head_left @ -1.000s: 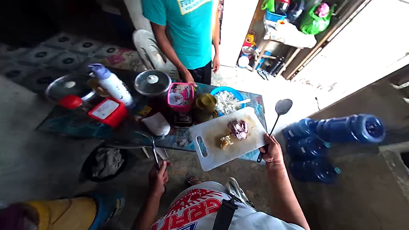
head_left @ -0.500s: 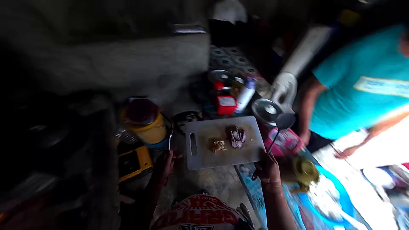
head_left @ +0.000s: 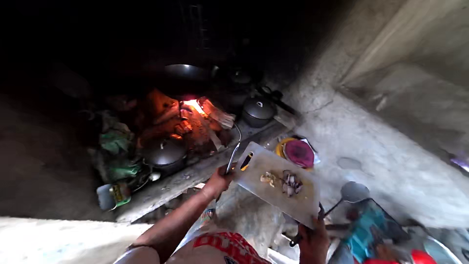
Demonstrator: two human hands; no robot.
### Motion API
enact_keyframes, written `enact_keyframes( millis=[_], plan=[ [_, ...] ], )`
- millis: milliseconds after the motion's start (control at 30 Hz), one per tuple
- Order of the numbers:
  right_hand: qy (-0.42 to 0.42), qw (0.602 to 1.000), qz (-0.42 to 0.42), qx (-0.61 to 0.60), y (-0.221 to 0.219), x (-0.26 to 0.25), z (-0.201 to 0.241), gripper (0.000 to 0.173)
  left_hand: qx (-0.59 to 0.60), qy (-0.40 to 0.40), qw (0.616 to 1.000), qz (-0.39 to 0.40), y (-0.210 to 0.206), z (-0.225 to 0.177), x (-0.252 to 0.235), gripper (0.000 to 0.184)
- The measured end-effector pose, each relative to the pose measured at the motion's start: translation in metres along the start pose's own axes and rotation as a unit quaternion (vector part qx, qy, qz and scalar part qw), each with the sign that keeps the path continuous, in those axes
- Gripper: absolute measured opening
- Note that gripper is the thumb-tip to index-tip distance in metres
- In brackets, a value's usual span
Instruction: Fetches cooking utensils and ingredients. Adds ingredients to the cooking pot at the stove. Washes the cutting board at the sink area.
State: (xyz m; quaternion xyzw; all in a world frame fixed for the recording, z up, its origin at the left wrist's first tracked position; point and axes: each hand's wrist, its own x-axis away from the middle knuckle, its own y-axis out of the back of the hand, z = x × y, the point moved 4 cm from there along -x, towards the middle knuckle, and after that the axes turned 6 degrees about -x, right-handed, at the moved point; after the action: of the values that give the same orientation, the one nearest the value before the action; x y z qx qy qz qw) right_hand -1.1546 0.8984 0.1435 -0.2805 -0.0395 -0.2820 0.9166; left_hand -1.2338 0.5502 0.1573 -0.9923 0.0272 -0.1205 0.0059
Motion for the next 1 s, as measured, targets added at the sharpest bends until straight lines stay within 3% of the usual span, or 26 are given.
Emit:
enact_keyframes(
  millis=[133,333,433,533,633,833,1000],
  plan=[
    [-0.023,0.996,0.077,0.030,-0.052,-0.022,-0.019,0.022,0.035,0.021,0.997,-0.062,0.048,-0.013,-0.005,0.043],
    [-0.036,0.985,0.166,0.009,-0.139,-0.052,-0.048,0.032,0.029,0.012,0.997,-0.077,0.116,-0.038,-0.036,0.034],
    [-0.038,0.984,0.173,0.017,-0.180,-0.066,-0.061,0.030,0.028,0.009,0.995,-0.095,0.145,-0.048,-0.056,0.018],
    [-0.053,0.982,0.180,0.010,-0.219,-0.077,-0.079,0.033,-0.063,-0.012,0.991,-0.120,0.180,-0.056,-0.074,0.031],
    [-0.060,0.981,0.185,-0.001,-0.255,-0.087,-0.097,0.037,-0.193,-0.068,0.961,-0.183,0.219,-0.067,-0.085,0.035],
    [-0.026,0.984,0.177,-0.017,-0.325,-0.114,-0.113,0.035,-0.126,-0.081,0.951,-0.271,0.281,-0.093,-0.082,0.043],
    [-0.024,0.981,0.192,-0.021,-0.405,-0.144,-0.117,0.041,-0.205,-0.076,0.932,-0.290,0.297,-0.144,-0.086,0.049]
  ],
)
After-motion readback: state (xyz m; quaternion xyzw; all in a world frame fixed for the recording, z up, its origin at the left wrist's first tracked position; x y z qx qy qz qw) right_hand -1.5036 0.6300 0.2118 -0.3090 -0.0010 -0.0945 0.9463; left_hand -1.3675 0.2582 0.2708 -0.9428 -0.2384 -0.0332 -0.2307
